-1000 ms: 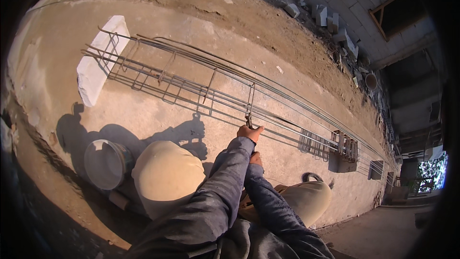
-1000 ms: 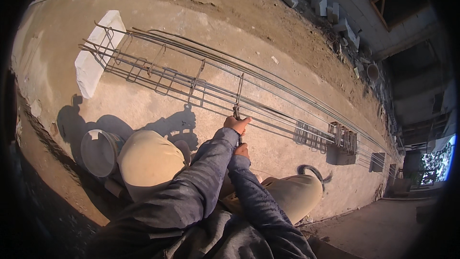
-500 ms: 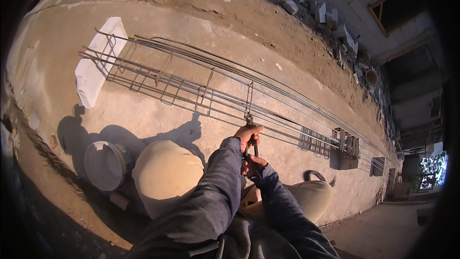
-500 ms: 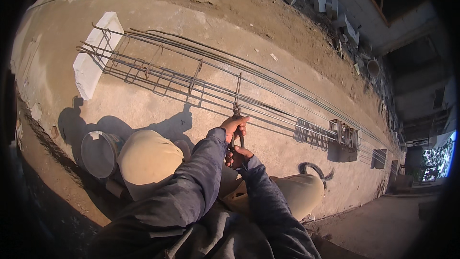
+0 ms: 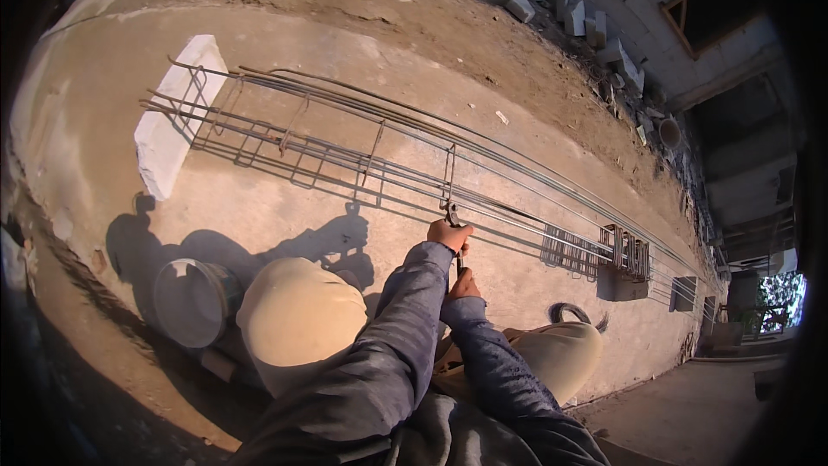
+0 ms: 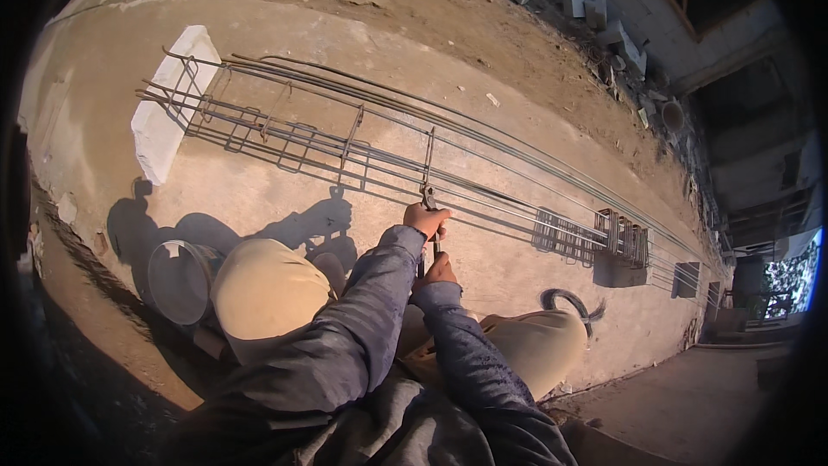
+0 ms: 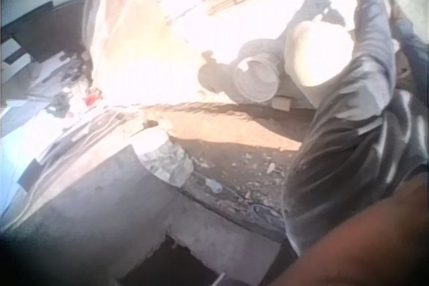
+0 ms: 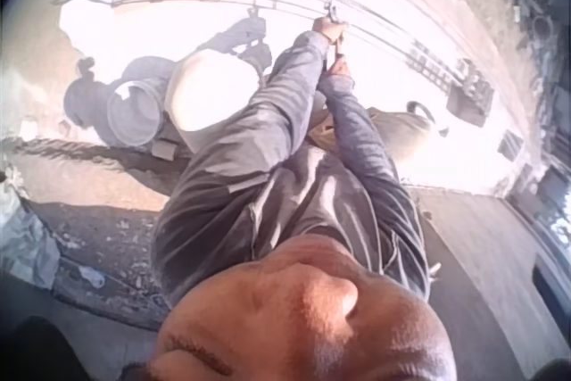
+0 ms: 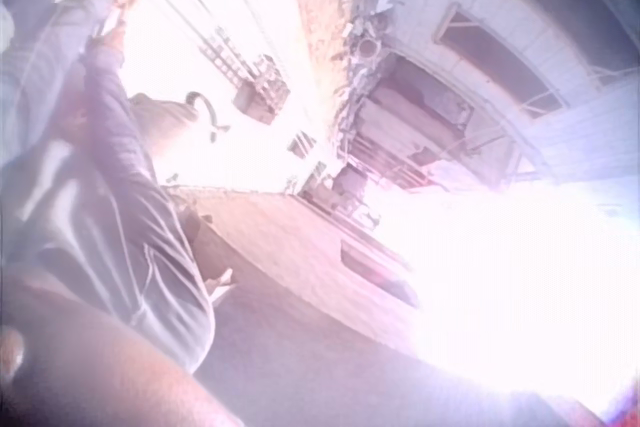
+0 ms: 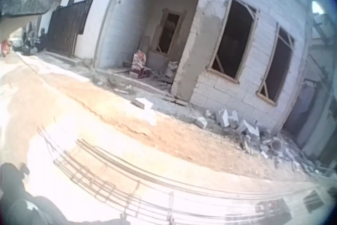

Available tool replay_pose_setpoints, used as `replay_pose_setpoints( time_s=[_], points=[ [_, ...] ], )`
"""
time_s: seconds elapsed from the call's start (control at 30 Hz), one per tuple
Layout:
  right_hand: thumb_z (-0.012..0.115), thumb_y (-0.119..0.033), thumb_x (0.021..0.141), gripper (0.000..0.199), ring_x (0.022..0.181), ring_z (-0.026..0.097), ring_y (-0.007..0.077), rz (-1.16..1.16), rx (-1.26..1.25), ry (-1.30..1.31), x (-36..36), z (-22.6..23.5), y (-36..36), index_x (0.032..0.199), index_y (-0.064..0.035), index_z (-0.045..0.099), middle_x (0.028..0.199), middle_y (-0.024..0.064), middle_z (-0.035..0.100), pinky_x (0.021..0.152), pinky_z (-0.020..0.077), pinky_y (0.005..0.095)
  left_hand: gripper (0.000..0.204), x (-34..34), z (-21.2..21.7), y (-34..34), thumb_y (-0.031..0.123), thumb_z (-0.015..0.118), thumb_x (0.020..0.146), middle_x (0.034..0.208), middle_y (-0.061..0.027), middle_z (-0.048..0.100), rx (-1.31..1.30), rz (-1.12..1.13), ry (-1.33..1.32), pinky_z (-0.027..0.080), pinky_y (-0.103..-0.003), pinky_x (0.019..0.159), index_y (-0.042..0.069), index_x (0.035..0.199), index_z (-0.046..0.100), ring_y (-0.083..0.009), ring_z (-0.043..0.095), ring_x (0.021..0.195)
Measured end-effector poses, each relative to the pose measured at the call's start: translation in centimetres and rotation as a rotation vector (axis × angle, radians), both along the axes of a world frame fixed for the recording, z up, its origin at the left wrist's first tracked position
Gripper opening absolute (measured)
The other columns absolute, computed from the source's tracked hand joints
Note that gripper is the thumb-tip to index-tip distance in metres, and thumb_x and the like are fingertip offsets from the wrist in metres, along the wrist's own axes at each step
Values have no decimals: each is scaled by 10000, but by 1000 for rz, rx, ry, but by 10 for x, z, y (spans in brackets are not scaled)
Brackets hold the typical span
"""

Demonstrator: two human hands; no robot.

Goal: The person assembles a rebar cage by hand, positioning wire ties around rebar intersections and twisting them using pliers. The person handles rebar rods and stirrups, then moves to a different section of the rebar to continue the process.

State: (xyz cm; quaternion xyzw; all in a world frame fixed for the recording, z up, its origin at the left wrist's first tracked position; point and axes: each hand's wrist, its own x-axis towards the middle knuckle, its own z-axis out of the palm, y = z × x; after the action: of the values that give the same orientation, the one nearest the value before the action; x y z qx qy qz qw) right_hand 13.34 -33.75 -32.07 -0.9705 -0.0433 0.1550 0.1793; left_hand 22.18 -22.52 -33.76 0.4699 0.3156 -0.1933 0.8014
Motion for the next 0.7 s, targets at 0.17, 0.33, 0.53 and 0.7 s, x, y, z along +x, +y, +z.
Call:
replay_pose_setpoints(
  time_s=[0.17,0.33,0.53,0.7],
  points=[
    [693,-259,726,359,853,586,259,-176,600,670,34,18,-38,961,-46,524,929,110,595,701,464,381,183,-6,2,-8,161,690,738,572,-51,531,-282,140,-70,504,-306,449,27,696,573,-156,559,494],
    [646,-248,767,293,634,514,158,-381,1559,1438,36,8,-37,956,-86,492,759,19,509,526,384,350,257,-3,-25,-10,225,637,788,727,-47,588,-513,163,-163,532,-317,601,56,954,538,-159,596,642],
    [715,-267,635,479,692,555,339,-96,-47,-213,2,11,5,946,4,472,715,157,549,664,455,424,252,-13,-19,-5,242,673,772,823,-80,611,-453,259,-143,553,-324,597,60,908,564,-188,629,715],
    [682,-305,724,440,801,562,323,56,189,-74,9,6,-18,946,-1,455,896,177,549,687,452,385,191,-10,-7,-3,169,704,744,687,-67,590,-215,137,-62,556,-318,536,34,800,581,-176,613,572]
  ],
)
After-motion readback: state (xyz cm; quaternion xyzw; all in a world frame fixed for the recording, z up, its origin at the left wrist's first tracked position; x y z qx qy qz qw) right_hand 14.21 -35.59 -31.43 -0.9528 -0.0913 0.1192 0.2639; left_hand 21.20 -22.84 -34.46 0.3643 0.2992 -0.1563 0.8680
